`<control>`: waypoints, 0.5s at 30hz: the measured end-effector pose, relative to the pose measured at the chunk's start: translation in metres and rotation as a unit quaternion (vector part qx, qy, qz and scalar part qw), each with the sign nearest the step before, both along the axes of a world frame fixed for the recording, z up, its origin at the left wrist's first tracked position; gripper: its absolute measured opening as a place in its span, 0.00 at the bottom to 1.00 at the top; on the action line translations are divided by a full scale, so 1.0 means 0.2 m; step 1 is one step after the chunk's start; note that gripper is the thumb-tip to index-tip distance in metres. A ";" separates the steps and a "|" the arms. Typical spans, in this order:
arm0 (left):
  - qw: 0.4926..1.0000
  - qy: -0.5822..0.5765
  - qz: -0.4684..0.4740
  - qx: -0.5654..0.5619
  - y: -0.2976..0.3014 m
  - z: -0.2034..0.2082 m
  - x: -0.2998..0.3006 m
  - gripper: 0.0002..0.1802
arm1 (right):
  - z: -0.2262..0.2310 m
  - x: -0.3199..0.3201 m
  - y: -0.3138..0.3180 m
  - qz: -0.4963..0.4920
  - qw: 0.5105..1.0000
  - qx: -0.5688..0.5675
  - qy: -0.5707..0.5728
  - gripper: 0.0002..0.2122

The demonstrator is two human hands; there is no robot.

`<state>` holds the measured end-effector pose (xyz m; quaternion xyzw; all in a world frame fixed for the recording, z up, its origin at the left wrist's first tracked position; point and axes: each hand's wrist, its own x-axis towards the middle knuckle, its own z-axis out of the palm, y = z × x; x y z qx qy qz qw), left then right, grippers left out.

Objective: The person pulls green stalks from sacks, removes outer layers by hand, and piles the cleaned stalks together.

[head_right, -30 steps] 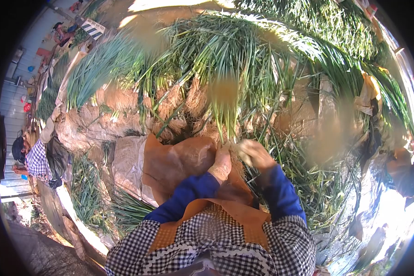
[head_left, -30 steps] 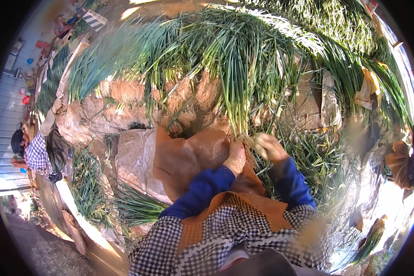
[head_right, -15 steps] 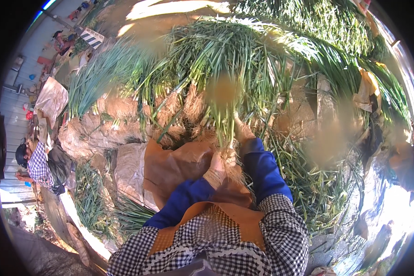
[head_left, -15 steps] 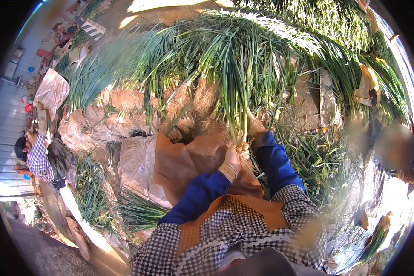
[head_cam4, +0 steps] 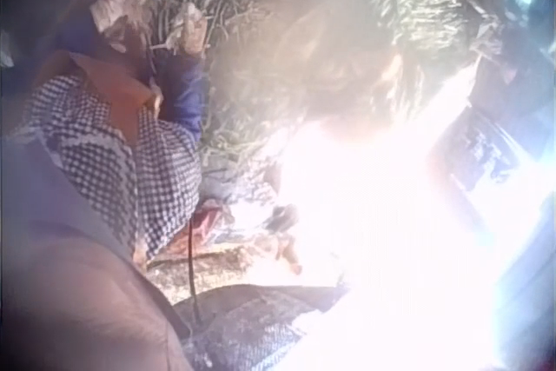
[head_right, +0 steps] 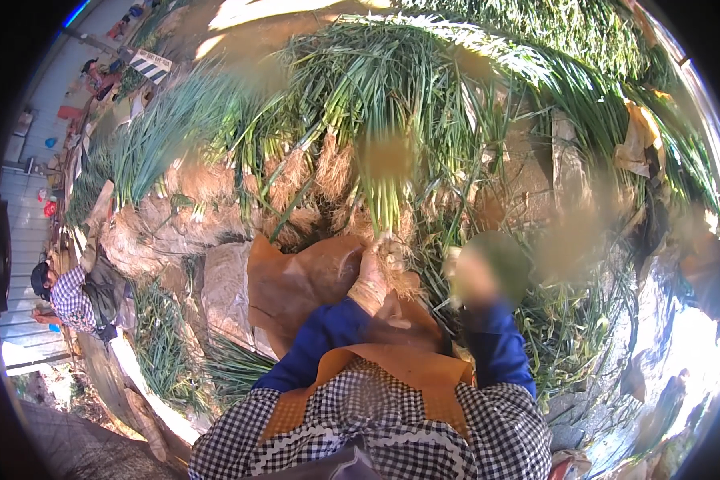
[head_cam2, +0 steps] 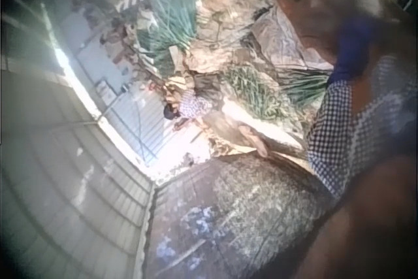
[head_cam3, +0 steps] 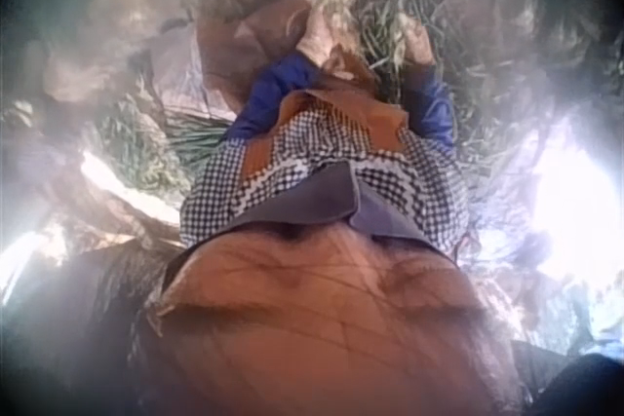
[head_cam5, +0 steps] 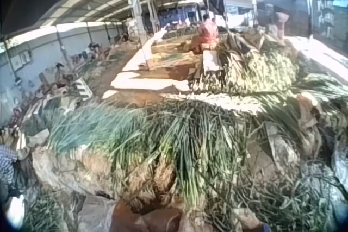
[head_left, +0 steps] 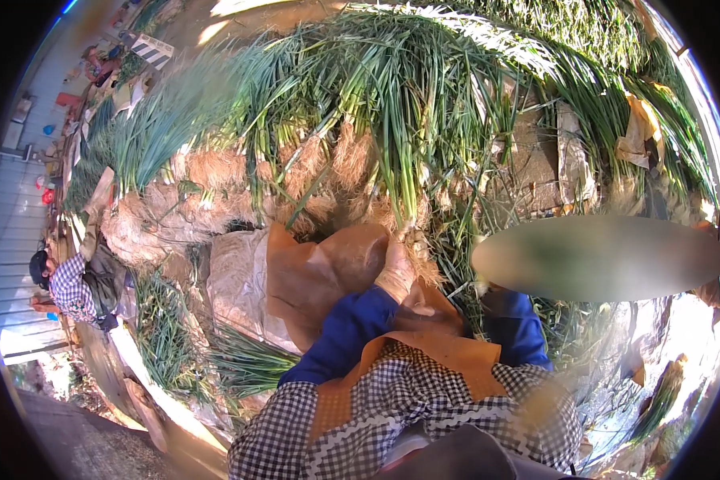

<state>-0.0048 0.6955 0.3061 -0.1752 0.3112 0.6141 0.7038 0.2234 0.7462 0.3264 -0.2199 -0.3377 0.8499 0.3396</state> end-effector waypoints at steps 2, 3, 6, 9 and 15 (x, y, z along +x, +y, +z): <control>0.984 -0.130 -0.015 0.119 0.01 -0.07 0.00 0.15 | -0.01 0.05 0.01 -0.008 0.994 0.080 -0.076 0.17; 0.986 -0.118 -0.005 0.115 -0.04 -0.08 -0.04 0.15 | -0.07 0.00 0.02 0.002 0.978 0.156 -0.137 0.18; 0.984 -0.117 -0.042 0.127 -0.01 -0.08 -0.01 0.12 | -0.09 0.07 0.10 -0.017 0.848 0.383 -0.367 0.19; 0.980 -0.133 -0.092 0.118 0.08 -0.03 0.13 0.12 | -0.51 -0.08 0.30 0.037 0.923 0.288 -0.255 0.22; 0.989 -0.114 -0.028 0.087 -0.04 -0.10 -0.02 0.13 | -0.06 -0.63 0.10 0.088 0.916 0.197 -0.338 0.15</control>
